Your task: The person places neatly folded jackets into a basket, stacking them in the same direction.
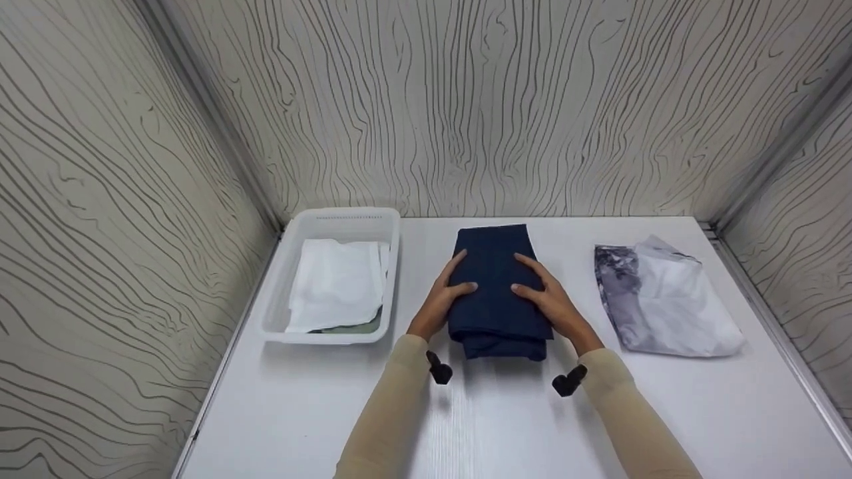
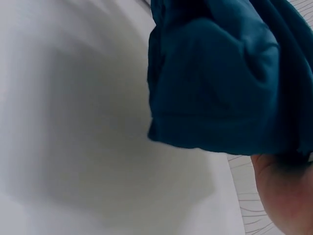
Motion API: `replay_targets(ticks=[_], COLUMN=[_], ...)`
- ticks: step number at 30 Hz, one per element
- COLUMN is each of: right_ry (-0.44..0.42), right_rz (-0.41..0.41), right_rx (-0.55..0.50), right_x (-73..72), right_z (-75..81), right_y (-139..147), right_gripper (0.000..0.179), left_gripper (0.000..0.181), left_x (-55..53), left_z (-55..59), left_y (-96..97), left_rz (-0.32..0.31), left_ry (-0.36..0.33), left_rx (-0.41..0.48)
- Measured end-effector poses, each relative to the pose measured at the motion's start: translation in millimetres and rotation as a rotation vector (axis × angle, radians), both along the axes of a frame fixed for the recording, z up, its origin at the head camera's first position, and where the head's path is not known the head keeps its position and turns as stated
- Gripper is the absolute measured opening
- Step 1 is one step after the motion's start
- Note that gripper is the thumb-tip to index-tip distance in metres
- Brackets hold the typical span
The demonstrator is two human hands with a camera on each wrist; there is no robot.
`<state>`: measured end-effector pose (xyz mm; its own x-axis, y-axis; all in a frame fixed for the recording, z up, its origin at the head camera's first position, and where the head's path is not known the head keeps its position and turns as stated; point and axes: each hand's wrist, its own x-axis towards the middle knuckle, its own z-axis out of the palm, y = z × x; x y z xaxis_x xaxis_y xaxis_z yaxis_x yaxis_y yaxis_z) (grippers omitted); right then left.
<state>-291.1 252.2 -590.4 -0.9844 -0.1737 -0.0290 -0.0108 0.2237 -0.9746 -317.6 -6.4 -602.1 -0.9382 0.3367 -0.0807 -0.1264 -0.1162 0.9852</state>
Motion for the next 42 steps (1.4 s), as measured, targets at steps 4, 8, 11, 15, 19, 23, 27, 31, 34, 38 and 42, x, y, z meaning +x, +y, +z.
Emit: replay_targets(ticks=[4,8,11,15,19,23,27,31,34,38,42], right_ry=[0.014,0.031,0.033,0.038,0.047,0.053,0.066,0.074,0.068,0.063,0.073], right_rz=[-0.010,-0.007,0.003,0.022,0.029,0.035,0.050,0.061,0.065,0.065,0.075], right_rx=[0.006,0.011,0.011,0.010,0.012,0.008,0.005,0.010,0.009,0.003,-0.017], right_x=[-0.6,-3.0,-6.0,-10.8,-14.1,-14.9,-16.4,-19.2,-20.5,-23.2,-26.4], right_z=[4.9,10.4,14.2,19.0,22.4,24.8,27.3,31.4,35.6,38.5,39.3], right_y=[-4,-9,-12,-18,-24,-29,-34,-40,-45,-52,-58], right_gripper=[0.075,0.076,0.076,0.076,0.076,0.075,0.074,0.074,0.073,0.073,0.072], left_gripper=[0.079,0.074,0.074,0.075,0.075,0.075,0.075,0.075,0.075,0.075,0.076], left_x=[-0.9,-3.0,-5.0,-7.1,-9.4,-10.4,-11.0,-12.6,-12.7,-13.5,-13.8], left_z=[5.5,9.3,12.5,17.7,21.4,23.8,25.3,26.7,29.6,32.8,35.3], left_y=[-4.5,-8.8,-13.1,-20.4,-28.0,-33.6,-39.0,-45.5,-50.8,-56.7,-62.3], left_rz=[-0.014,-0.011,-0.001,0.019,0.026,0.028,0.048,0.063,0.068,0.067,0.067], left_ry=[0.012,0.031,0.043,0.051,0.062,0.080,0.097,0.110,0.119,0.121,0.105], left_rx=[0.021,0.011,-0.008,-0.023,-0.027,-0.032,-0.060,-0.068,-0.054,-0.035,-0.033])
